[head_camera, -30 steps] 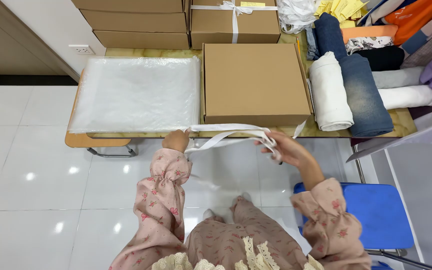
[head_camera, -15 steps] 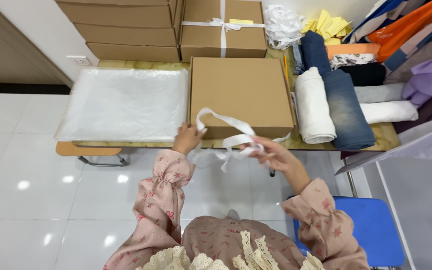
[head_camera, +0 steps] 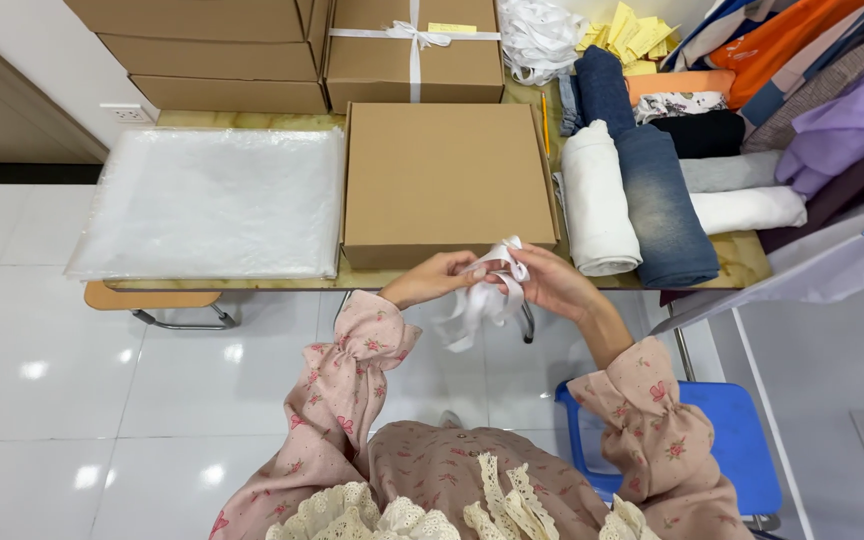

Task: Pack a packaged item into a cardboard box and tie it with a white ribbon

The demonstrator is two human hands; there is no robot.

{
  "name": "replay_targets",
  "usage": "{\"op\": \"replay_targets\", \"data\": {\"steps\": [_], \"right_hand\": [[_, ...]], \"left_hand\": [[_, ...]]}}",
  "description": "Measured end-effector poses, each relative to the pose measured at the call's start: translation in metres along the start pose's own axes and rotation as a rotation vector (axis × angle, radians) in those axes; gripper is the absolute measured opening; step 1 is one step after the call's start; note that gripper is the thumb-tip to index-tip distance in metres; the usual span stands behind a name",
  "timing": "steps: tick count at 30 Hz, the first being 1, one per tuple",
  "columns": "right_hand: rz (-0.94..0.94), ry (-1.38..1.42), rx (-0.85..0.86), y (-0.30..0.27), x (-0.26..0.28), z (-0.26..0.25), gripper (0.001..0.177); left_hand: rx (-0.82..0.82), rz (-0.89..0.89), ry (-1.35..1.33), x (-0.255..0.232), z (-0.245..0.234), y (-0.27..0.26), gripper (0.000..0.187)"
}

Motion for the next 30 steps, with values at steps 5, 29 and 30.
{"op": "replay_targets", "data": {"steps": [5,29,30], "right_hand": [[-0.001,0.026,0.04,-0.014,0.002,-0.02,0.023],[-0.372,0.098,-0.42,-0.018,0.019,-0.104,0.015],[-0.462,0.162,-0.477,-0.022,0.022,-0.111,0.012]], "left_hand": [[-0.065,-0.096,-0.124,0.004,0.0,-0.018,0.021],[-0.994,-0.08,-0.256,0.059,-0.143,-0.161,0.029],[-1.051,-0.124,-0.171,0.072,-0.155,-0.17,0.033]]}}
Point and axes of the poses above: each hand's wrist, its own y-axis towards the middle knuckle, its own z-axis out of the palm, x = y × z, the point moved 8 cm from there along y, towards the middle knuckle, and after that the axes turned 5 degrees about x, right-handed, at the moved point
